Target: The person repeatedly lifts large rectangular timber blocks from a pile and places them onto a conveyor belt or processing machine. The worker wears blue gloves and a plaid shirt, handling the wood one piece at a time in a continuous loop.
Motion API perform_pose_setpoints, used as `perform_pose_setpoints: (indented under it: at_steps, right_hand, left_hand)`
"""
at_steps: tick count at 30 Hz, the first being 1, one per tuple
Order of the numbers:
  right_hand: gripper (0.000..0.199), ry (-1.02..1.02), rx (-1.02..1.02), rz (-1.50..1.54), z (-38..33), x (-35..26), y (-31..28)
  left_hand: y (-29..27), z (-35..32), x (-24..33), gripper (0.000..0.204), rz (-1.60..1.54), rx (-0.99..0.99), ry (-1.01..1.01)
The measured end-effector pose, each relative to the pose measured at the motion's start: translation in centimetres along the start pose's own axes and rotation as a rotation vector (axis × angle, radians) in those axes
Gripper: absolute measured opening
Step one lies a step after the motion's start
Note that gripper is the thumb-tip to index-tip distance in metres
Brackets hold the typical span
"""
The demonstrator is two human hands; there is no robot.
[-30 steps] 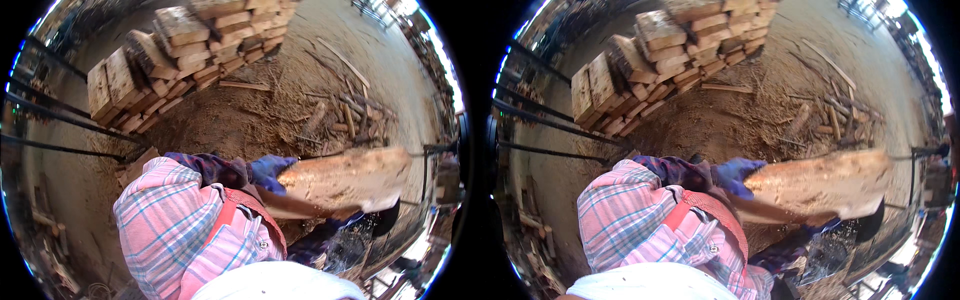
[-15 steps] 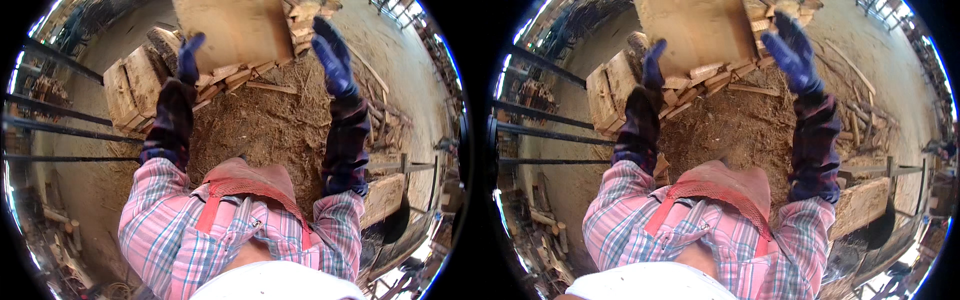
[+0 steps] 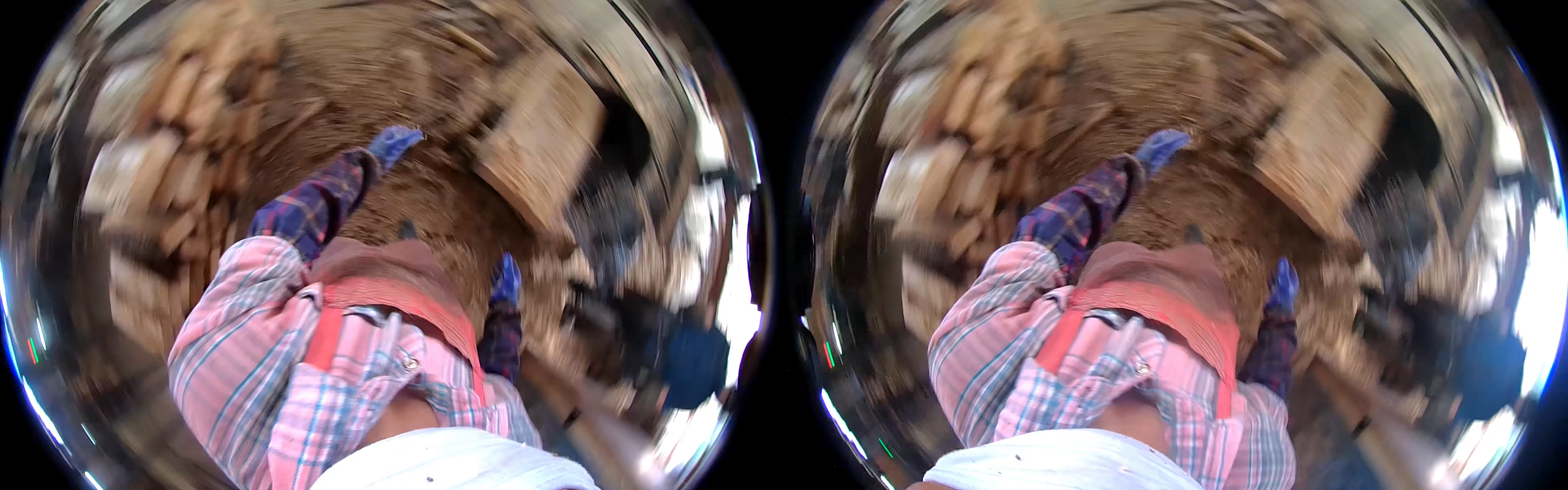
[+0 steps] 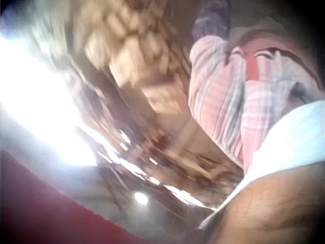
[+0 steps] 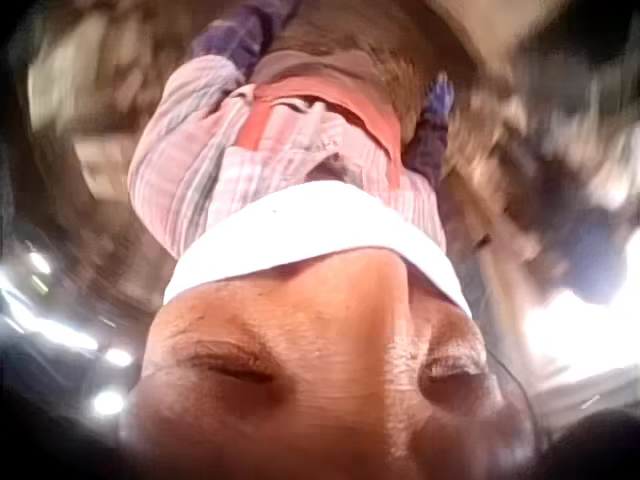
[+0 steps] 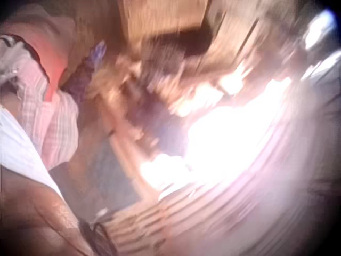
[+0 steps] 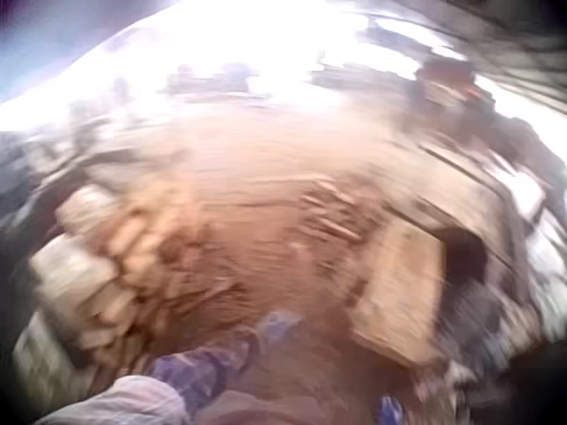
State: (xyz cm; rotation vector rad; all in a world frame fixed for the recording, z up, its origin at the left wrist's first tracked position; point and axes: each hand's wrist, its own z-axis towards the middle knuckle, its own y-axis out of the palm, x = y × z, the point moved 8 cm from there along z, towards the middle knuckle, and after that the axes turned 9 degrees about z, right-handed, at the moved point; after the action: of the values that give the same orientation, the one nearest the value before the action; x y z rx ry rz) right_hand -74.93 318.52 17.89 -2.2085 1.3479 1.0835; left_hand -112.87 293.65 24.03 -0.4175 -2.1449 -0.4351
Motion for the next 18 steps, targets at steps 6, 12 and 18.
perform_pose_setpoints:
  at_steps: [6,12,18]
  right_hand:
    - [0.04,0.017,0.175,0.305,-1.4,-1.0,-4.6]
    - [0.046,-0.004,0.039,0.235,1.3,-6.4,0.7]
    - [0.064,-0.012,-0.224,0.271,3.5,-10.8,12.4]
  left_hand:
    - [16.1,6.0,1.1,0.089,0.304,-0.38,0.132]
    - [16.8,4.5,-1.1,0.06,-0.347,-0.528,0.176]
    - [4.1,-3.8,-8.8,0.087,-0.323,-0.399,0.003]
